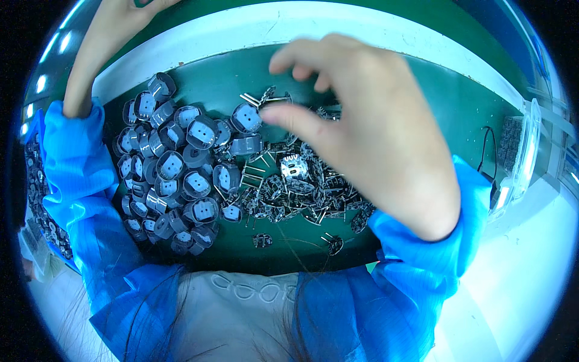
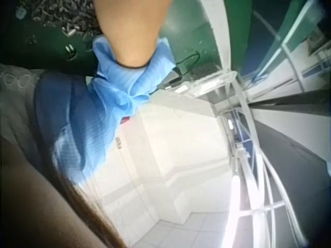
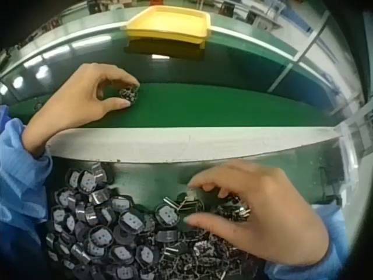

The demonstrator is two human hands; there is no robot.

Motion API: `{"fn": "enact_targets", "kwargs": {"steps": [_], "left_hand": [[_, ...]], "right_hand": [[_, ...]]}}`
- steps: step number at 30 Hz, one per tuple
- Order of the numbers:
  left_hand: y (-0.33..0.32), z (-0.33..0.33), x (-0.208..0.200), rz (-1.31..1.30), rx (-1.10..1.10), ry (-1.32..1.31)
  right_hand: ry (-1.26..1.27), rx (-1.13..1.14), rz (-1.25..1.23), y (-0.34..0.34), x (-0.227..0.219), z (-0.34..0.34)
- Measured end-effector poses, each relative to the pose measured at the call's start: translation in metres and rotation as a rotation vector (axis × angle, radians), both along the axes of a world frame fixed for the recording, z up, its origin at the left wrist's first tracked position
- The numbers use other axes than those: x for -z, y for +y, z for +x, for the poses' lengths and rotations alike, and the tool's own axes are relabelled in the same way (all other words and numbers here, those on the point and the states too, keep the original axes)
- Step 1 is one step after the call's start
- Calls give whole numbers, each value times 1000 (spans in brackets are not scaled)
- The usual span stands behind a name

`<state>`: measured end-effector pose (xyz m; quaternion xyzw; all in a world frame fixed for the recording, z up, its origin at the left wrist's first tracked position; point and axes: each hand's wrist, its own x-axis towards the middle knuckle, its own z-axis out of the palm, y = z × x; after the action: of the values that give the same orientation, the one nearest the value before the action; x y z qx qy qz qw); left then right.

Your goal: The person assembles small metal pins into grey plastic housings by hand at an industrial workbench.

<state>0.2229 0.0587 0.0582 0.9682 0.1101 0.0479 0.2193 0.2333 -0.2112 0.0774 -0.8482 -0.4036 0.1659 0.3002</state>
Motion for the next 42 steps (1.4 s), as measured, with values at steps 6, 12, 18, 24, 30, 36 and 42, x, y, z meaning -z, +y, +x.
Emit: {"fn": "enact_targets", "kwargs": {"steps": [6,12,18,24,30,36,42], "left_hand": [[19,-10,29,407,319,-301],[-44,-57,5,-215,613,-108],[-57,-67,11,-256,689,111],[-57,-62,12,-199,714,-118],[-56,-57,15,-217,591,67],[-56,-50,7,-326,588,-140],[-50,-48,-7,-209,716,69]], "right_hand": [[-3,59,13,2,10,-4],[-517,-69,-71,-1,-5,4],[-241,67,22,13,-9,-3],[106,200,133,3,-14,-1],[179,282,198,9,-14,-5],[76,105,210,16,-8,-4],[176,238,334,1,-7,9]]}}
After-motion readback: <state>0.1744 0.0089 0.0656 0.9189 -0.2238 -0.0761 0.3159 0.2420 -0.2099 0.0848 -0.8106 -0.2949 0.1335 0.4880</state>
